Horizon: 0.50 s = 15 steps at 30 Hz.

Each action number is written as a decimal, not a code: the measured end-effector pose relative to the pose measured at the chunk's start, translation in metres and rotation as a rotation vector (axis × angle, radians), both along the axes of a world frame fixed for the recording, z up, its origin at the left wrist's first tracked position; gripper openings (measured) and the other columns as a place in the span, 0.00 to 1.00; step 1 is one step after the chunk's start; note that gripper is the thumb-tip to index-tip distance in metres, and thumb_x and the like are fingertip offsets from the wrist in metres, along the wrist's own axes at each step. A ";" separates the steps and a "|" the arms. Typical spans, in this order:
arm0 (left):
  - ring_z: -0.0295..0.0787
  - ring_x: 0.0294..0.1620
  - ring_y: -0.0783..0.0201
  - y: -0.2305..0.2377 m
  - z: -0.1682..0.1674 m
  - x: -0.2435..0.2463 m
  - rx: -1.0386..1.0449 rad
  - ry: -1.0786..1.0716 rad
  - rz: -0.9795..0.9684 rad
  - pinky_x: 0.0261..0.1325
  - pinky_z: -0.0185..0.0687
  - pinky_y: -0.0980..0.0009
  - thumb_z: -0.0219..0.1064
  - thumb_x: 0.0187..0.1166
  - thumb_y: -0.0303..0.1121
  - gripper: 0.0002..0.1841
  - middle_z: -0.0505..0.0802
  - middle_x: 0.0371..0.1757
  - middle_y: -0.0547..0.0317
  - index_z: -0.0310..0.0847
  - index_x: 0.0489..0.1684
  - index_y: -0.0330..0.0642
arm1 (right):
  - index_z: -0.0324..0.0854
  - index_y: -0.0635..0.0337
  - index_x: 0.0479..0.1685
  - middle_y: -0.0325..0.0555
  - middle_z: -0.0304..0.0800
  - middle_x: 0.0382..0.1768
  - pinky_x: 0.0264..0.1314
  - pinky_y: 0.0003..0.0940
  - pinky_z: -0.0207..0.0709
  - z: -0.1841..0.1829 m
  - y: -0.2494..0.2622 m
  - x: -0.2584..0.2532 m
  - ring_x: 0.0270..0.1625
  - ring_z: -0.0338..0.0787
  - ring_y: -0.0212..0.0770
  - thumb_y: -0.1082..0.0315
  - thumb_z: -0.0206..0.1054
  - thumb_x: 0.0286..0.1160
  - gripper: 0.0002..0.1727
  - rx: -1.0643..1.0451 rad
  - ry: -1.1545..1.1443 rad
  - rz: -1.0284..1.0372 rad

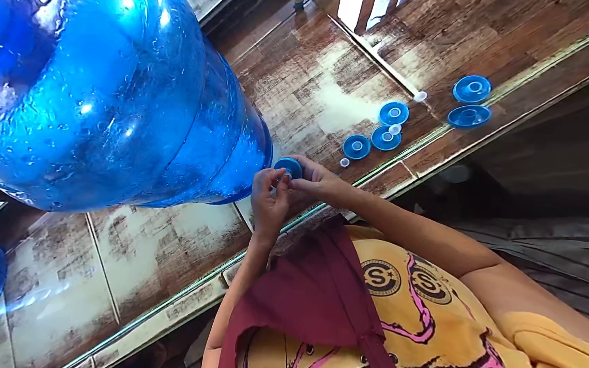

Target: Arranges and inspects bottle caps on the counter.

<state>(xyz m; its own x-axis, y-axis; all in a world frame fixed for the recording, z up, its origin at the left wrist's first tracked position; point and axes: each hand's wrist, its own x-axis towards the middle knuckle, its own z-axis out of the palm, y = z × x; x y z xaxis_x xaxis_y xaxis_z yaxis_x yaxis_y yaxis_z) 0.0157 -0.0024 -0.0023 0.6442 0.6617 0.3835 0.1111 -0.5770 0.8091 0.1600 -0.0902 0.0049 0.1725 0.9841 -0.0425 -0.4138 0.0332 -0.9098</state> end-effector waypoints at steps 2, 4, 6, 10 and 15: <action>0.83 0.47 0.74 0.002 -0.002 -0.003 -0.092 -0.046 -0.035 0.51 0.81 0.81 0.69 0.81 0.29 0.12 0.86 0.52 0.53 0.87 0.56 0.34 | 0.60 0.72 0.80 0.47 0.84 0.62 0.68 0.26 0.81 0.000 -0.002 0.001 0.60 0.87 0.27 0.77 0.58 0.80 0.28 0.032 -0.034 0.000; 0.82 0.47 0.76 0.003 -0.002 -0.006 -0.189 -0.055 -0.055 0.51 0.81 0.82 0.70 0.80 0.28 0.12 0.85 0.53 0.56 0.88 0.57 0.36 | 0.60 0.75 0.80 0.52 0.85 0.62 0.67 0.27 0.82 -0.003 -0.003 0.002 0.59 0.88 0.28 0.78 0.58 0.81 0.27 0.067 -0.120 -0.007; 0.81 0.45 0.78 0.001 0.002 -0.008 -0.273 -0.029 -0.052 0.48 0.80 0.84 0.71 0.79 0.27 0.12 0.84 0.54 0.58 0.88 0.58 0.37 | 0.62 0.76 0.79 0.53 0.85 0.61 0.63 0.25 0.83 -0.007 -0.004 0.001 0.57 0.88 0.27 0.77 0.58 0.79 0.28 0.093 -0.242 -0.031; 0.80 0.41 0.79 0.000 0.007 -0.011 -0.339 0.026 -0.037 0.44 0.80 0.83 0.73 0.77 0.31 0.17 0.81 0.55 0.57 0.80 0.61 0.36 | 0.67 0.75 0.77 0.56 0.86 0.61 0.60 0.25 0.84 -0.005 -0.007 0.002 0.57 0.89 0.29 0.76 0.59 0.77 0.27 0.139 -0.390 -0.047; 0.85 0.63 0.71 0.009 0.008 -0.016 -0.350 0.050 -0.205 0.66 0.82 0.70 0.74 0.75 0.35 0.38 0.81 0.72 0.51 0.58 0.84 0.33 | 0.75 0.75 0.69 0.58 0.91 0.51 0.47 0.28 0.86 0.009 -0.013 0.003 0.45 0.92 0.34 0.78 0.62 0.70 0.25 0.170 -0.588 -0.055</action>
